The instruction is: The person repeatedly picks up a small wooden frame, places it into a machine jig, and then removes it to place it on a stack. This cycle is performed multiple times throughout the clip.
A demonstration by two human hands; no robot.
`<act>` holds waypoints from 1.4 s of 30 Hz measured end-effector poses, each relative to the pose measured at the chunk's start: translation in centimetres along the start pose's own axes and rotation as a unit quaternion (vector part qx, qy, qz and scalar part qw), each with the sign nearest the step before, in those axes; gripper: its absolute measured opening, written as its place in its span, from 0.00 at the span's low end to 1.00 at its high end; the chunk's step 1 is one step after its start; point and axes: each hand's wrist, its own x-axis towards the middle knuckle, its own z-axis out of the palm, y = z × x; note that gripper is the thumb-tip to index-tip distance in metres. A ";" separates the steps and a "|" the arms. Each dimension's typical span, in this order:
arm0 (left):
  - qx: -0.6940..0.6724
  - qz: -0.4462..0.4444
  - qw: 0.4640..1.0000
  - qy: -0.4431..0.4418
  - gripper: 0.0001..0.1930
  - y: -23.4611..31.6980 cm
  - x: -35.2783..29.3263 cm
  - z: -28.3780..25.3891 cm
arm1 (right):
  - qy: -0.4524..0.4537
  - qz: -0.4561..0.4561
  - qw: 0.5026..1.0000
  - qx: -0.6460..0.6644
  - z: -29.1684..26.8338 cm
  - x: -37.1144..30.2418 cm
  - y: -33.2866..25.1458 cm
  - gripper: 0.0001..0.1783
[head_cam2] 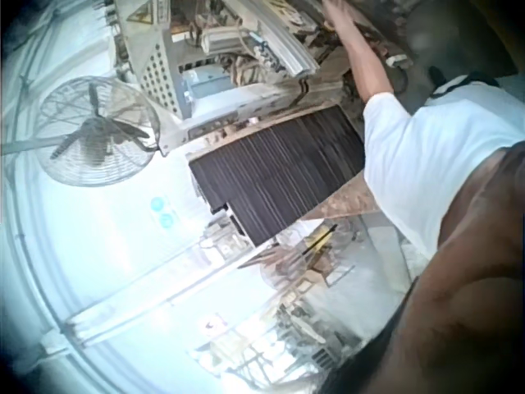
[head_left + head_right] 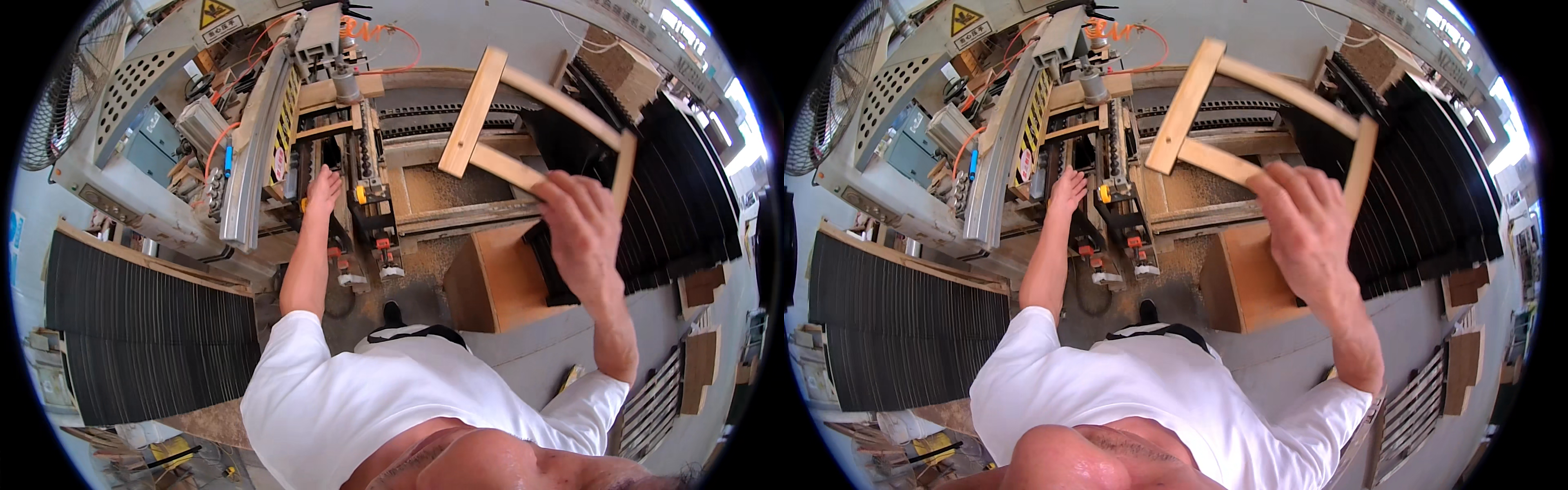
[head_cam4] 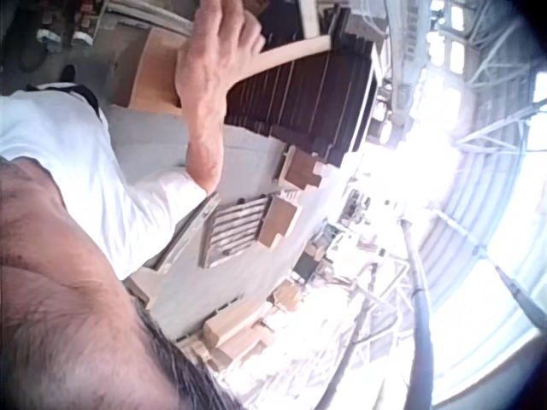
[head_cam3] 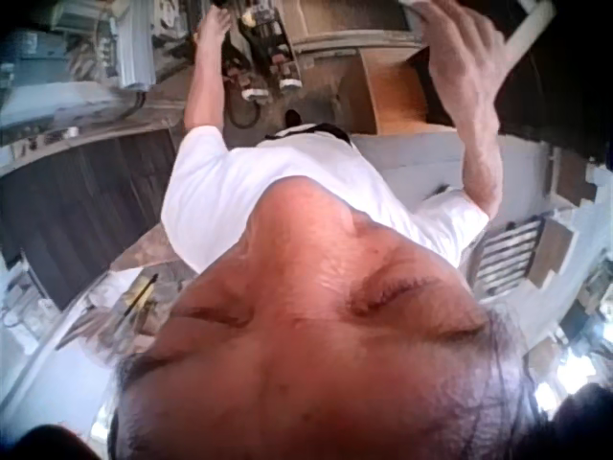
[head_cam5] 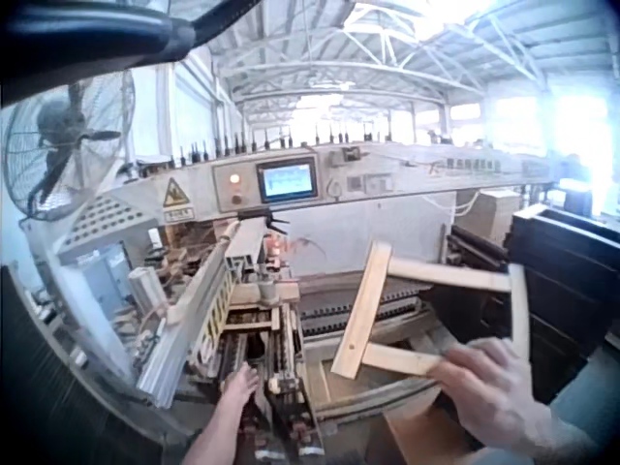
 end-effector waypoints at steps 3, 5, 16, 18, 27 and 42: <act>-0.050 0.016 0.998 -0.024 0.43 2.1 6.0 0.5 | -0.039 0.023 0.997 0.064 5.7 1.1 -0.3 0.18; -0.113 0.013 0.994 0.001 0.46 3.5 10.0 0.6 | -0.077 0.037 0.993 0.086 9.2 1.9 -0.7 0.18; -0.304 0.034 0.948 0.083 0.19 2.0 14.9 0.1 | -0.146 -0.002 0.971 0.187 28.2 6.5 -2.6 0.13; -0.310 0.050 0.948 0.057 0.16 -0.1 11.6 -0.8 | -0.151 -0.027 0.966 0.206 32.8 8.3 -3.5 0.12; -0.358 0.064 0.922 -0.133 0.09 -1.6 1.0 -1.9 | -0.179 -0.119 0.926 0.310 47.6 12.1 -8.3 0.19; -0.307 0.115 0.943 0.055 0.20 -5.5 -6.7 -1.7 | -0.229 -0.157 0.903 0.328 56.5 18.4 -4.9 0.23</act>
